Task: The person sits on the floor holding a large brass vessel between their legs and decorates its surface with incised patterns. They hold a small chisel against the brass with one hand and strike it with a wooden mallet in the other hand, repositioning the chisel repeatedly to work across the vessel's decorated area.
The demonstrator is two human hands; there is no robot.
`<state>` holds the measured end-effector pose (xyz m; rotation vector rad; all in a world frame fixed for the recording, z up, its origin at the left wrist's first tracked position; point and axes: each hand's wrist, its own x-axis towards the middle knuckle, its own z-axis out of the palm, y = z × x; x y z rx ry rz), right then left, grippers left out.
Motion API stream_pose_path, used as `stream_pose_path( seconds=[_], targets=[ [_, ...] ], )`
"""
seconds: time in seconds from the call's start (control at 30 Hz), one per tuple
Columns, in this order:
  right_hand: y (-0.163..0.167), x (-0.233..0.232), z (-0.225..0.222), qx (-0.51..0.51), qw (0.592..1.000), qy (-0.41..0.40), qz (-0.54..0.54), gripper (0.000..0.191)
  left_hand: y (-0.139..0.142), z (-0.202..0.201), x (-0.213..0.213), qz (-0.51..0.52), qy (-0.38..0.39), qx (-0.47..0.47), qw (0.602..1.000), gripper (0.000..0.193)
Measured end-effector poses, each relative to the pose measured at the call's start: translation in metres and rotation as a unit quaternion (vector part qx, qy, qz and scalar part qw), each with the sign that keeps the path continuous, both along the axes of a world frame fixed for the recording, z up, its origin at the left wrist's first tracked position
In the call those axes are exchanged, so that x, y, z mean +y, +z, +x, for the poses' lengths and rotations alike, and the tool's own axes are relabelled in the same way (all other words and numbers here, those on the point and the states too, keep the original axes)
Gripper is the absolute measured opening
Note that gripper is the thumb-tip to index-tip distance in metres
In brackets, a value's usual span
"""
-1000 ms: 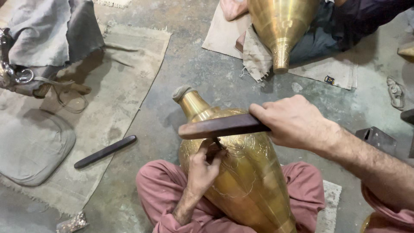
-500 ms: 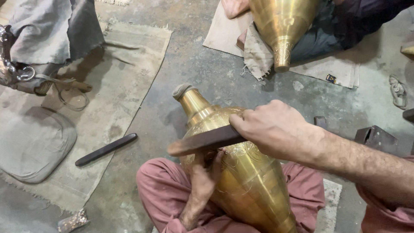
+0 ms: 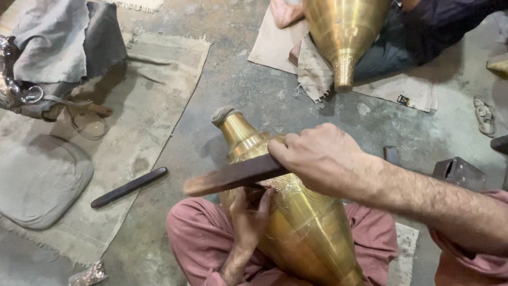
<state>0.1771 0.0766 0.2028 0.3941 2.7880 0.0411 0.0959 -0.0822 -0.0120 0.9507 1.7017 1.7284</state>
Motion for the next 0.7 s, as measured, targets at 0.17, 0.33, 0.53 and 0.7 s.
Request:
stream_pose_path(
  seconds=[0.17, 0.33, 0.53, 0.7],
  targets=[
    [-0.007, 0.011, 0.008, 0.002, 0.999, -0.047, -0.002, 0.018, 0.006, -0.009, 0.004, -0.065, -0.038, -0.014, 0.997, 0.022],
    [-0.015, 0.019, 0.019, 0.051, 0.996, -0.067, -0.028, 0.025, 0.006, -0.015, 0.008, -0.105, -0.046, 0.039, 0.993, 0.022],
    [-0.025, 0.028, 0.034, 0.087, 0.991, -0.094, -0.046, 0.034, -0.003, -0.026, 0.016, -0.051, -0.136, 0.035, 0.989, 0.022],
    [-0.042, 0.034, 0.045, 0.153, 0.971, -0.164, -0.077, 0.028, -0.005, -0.042, 0.025, -0.096, -0.206, 0.099, 0.969, 0.032]
  ],
)
